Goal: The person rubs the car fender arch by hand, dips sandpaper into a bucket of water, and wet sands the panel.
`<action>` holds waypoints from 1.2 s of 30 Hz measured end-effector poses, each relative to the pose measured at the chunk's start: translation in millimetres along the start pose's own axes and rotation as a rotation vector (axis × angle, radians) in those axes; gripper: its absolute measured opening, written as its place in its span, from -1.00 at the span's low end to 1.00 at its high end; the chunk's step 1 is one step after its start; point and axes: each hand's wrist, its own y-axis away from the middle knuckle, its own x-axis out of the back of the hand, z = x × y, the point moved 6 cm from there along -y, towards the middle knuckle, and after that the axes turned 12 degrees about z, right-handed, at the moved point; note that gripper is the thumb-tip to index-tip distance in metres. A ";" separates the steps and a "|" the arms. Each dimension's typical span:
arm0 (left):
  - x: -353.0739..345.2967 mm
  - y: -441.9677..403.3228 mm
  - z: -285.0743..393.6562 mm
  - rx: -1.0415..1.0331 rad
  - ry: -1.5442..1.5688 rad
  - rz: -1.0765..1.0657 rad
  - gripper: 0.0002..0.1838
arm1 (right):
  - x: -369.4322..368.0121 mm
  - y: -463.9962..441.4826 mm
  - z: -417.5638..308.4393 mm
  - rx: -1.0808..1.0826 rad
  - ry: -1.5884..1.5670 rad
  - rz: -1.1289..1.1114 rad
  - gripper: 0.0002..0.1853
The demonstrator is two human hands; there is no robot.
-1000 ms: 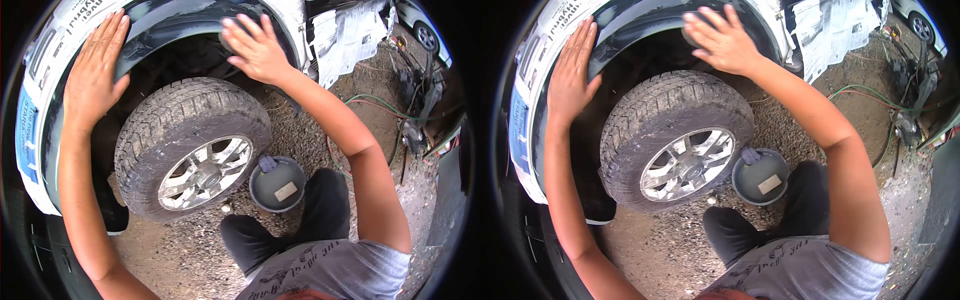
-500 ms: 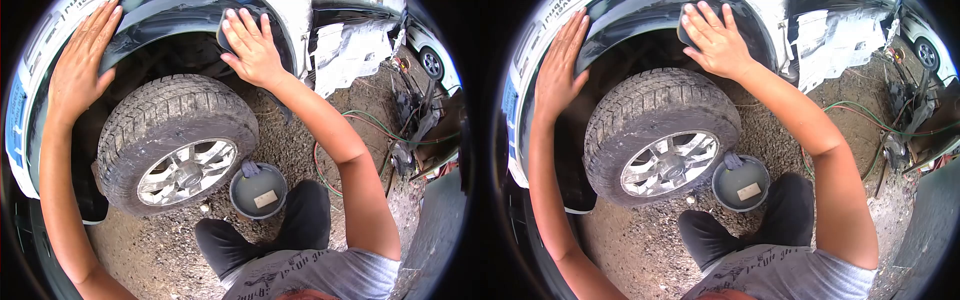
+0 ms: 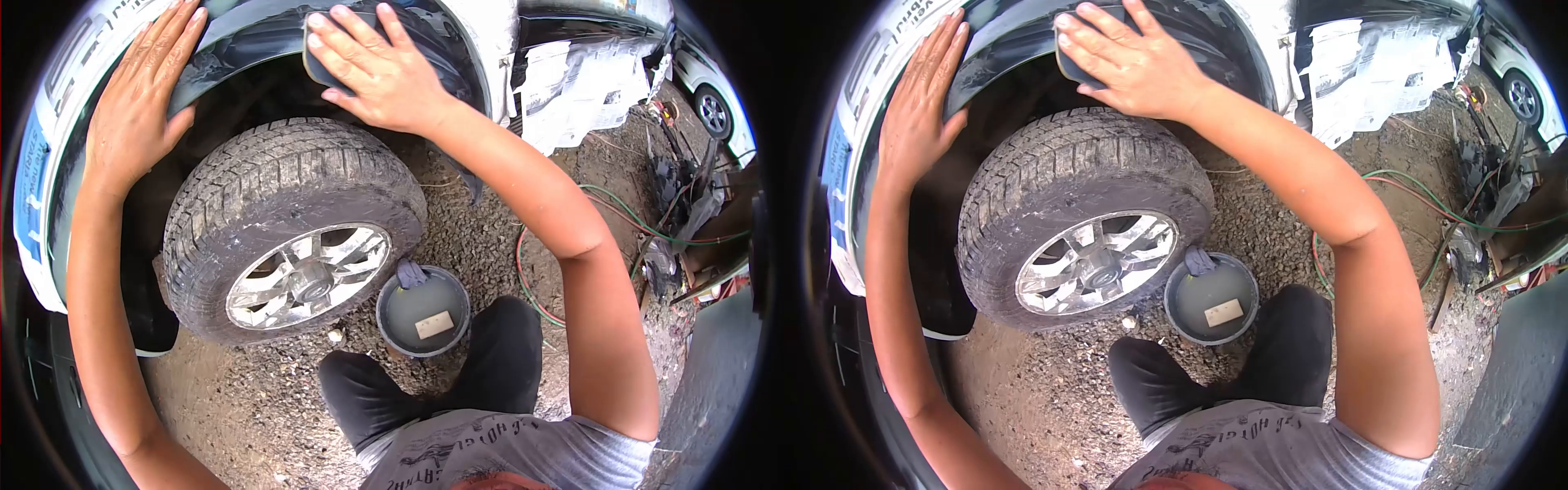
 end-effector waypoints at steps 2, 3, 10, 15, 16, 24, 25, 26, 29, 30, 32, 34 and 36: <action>1.7 -0.7 -0.5 0.020 -0.047 -0.124 -0.04 | -8.1 26.3 15.3 -0.019 0.139 -0.066 -0.23; -6.7 -1.0 -6.8 0.004 -0.040 -0.155 0.03 | -3.2 45.1 24.9 -0.047 0.140 -0.069 -0.22; -0.6 4.8 -2.7 0.019 -0.047 -0.135 0.12 | -22.8 -12.1 -13.2 -0.114 0.038 -0.007 -0.22; 5.0 3.3 -1.5 0.083 -0.043 -0.185 0.13 | -20.5 -62.8 -41.4 0.012 -0.105 0.045 -0.26; 4.2 2.4 -0.7 0.064 -0.045 -0.181 0.12 | -24.5 -47.1 -31.0 -0.007 -0.077 0.003 -0.25; -6.3 6.7 -10.6 -0.046 0.007 -0.058 0.04 | -19.3 54.7 -0.3 -0.348 0.030 0.076 -0.16; -6.2 6.6 -11.8 -0.042 0.018 -0.042 0.04 | -25.0 19.7 -19.8 -0.295 -0.042 0.080 -0.16; -9.1 7.8 -14.0 -0.041 0.032 -0.028 0.03 | -34.9 -13.2 -42.8 -0.249 -0.099 0.091 -0.18; -20.9 21.4 -25.7 -0.005 0.051 0.128 -0.01 | -50.8 -73.4 -88.4 -0.090 -0.051 0.047 -0.21; -19.8 26.5 -30.5 0.030 0.074 0.146 -0.02 | -49.7 -73.9 -84.4 -0.059 -0.021 0.021 -0.22; -15.9 55.9 -45.7 0.015 0.028 0.201 -0.03 | -38.8 -59.5 -64.4 -0.092 0.002 -0.066 -0.21; -16.1 96.4 -69.5 0.070 0.094 0.294 -0.06 | -20.9 -17.9 -28.4 -0.090 0.029 -0.025 -0.24; -11.9 131.9 -92.2 0.098 0.031 0.314 -0.05 | -13.7 5.7 -12.9 -0.058 0.135 -0.082 -0.21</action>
